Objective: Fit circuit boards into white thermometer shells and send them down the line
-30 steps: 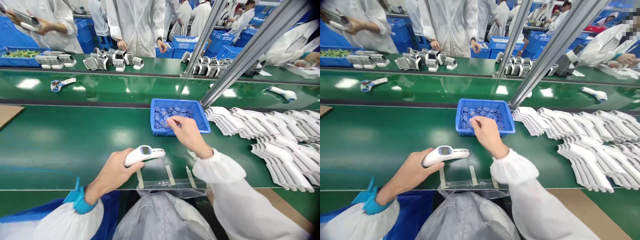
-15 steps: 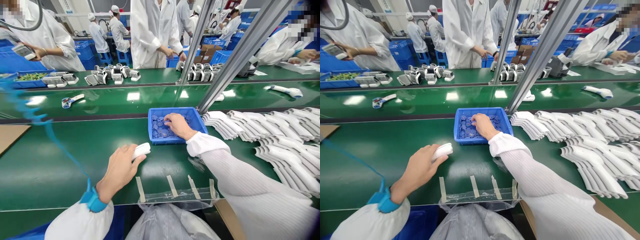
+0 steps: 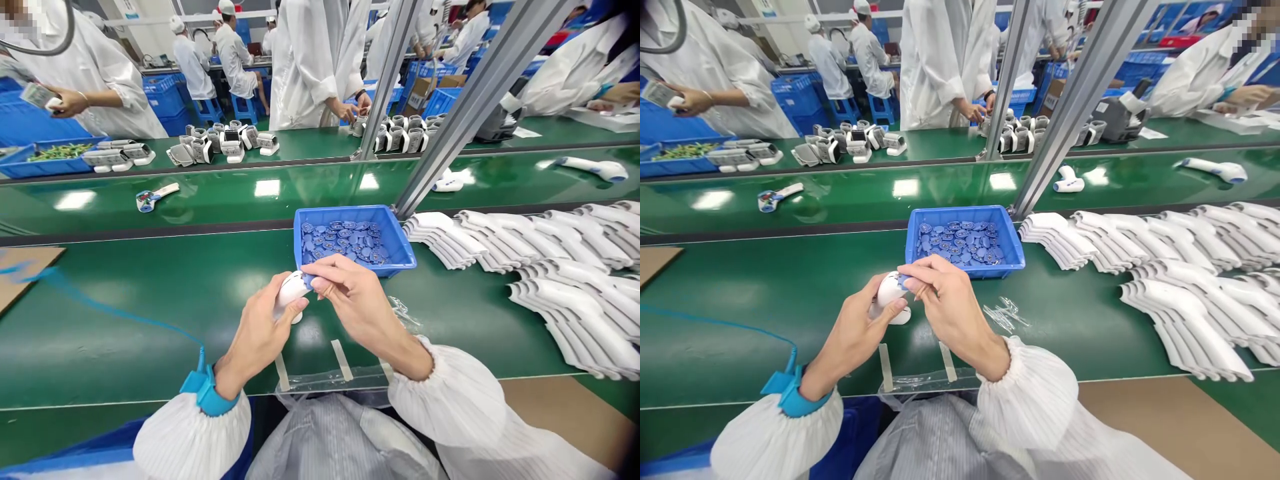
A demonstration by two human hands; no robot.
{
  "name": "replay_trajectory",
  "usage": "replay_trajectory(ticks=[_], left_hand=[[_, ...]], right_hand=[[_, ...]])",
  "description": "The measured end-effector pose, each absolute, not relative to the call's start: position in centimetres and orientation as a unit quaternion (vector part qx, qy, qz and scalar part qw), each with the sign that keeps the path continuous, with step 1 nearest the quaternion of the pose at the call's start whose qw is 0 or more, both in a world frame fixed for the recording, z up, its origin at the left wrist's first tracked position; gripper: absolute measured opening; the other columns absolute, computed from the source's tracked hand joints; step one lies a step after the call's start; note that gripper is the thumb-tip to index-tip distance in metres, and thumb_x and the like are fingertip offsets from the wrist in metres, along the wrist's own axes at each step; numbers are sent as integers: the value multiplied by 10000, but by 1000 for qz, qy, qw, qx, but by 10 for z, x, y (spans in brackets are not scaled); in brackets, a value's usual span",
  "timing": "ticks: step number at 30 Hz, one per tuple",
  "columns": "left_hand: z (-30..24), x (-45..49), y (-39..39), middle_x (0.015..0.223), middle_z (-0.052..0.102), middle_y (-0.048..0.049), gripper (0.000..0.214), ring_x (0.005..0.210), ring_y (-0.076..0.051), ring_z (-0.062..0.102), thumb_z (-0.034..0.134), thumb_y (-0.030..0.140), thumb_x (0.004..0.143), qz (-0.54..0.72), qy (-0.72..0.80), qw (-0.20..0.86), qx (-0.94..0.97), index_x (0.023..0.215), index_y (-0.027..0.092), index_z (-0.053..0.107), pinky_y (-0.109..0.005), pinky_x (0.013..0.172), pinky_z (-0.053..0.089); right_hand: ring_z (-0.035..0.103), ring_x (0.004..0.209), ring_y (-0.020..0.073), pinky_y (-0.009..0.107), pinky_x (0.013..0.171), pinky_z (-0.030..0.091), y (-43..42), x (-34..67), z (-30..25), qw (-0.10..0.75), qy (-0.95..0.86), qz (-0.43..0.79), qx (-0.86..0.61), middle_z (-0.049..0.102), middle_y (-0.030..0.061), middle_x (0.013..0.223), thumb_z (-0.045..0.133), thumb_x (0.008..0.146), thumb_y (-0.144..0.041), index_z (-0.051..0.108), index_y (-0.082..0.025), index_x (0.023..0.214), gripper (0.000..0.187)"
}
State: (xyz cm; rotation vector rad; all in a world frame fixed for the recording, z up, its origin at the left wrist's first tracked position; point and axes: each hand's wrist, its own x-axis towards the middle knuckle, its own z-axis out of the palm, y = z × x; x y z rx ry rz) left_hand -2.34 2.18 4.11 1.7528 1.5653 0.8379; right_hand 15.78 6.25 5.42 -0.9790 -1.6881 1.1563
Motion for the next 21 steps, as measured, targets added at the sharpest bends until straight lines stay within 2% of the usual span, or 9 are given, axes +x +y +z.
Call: replay_trajectory(ticks=[4, 9, 13, 17, 19, 21], left_hand=[[37, -24, 21, 1138, 692, -33, 364, 932, -222, 633, 527, 392, 986, 274, 600, 256, 707, 1321, 250, 518, -325, 791, 452], [31, -18, 21, 1196, 691, -62, 375, 963, -233, 635, 416, 386, 1037, 255, 582, 192, 748, 1367, 229, 502, -357, 820, 433], [27, -11, 22, 989, 733, -59, 265, 841, -217, 641, 449, 345, 1019, 278, 571, 126, 762, 1103, 184, 642, -370, 802, 402], [24, -6, 14, 948, 733, -37, 221, 851, -211, 618, 508, 355, 993, 290, 561, 114, 767, 1028, 210, 672, -369, 806, 390], [19, -4, 9, 901, 716, -43, 259, 844, -201, 606, 487, 358, 998, 350, 608, 114, 703, 910, 195, 668, -349, 789, 406], [11, 0, 7, 722, 652, -31, 374, 702, -171, 566, 472, 387, 999, 393, 675, 106, 615, 716, 183, 607, -316, 685, 401]], right_hand=[[576, 664, 108, 304, 675, 525, 59, 159, 50, 418, -687, 419, -422, 620, 31, 953, 550, 980, -285, 731, -231, 1162, 262], [617, 919, 173, 329, 816, 526, 53, 157, 47, 374, -760, 347, -404, 626, 57, 1022, 514, 1001, -282, 670, -238, 1230, 280], [612, 890, 175, 322, 804, 514, 48, 161, 38, 384, -761, 305, -424, 636, 65, 1006, 457, 1026, -285, 665, -229, 1143, 245], [593, 870, 173, 309, 770, 490, 35, 177, 31, 355, -750, 315, -460, 630, 48, 1005, 480, 1021, -314, 631, -243, 1097, 183], [571, 811, 158, 297, 729, 478, 27, 184, 29, 321, -750, 341, -467, 613, 30, 985, 500, 1014, -343, 610, -249, 1075, 157], [558, 780, 148, 286, 701, 471, 18, 184, 28, 283, -758, 368, -458, 605, 18, 976, 508, 1010, -355, 594, -251, 1085, 154]])
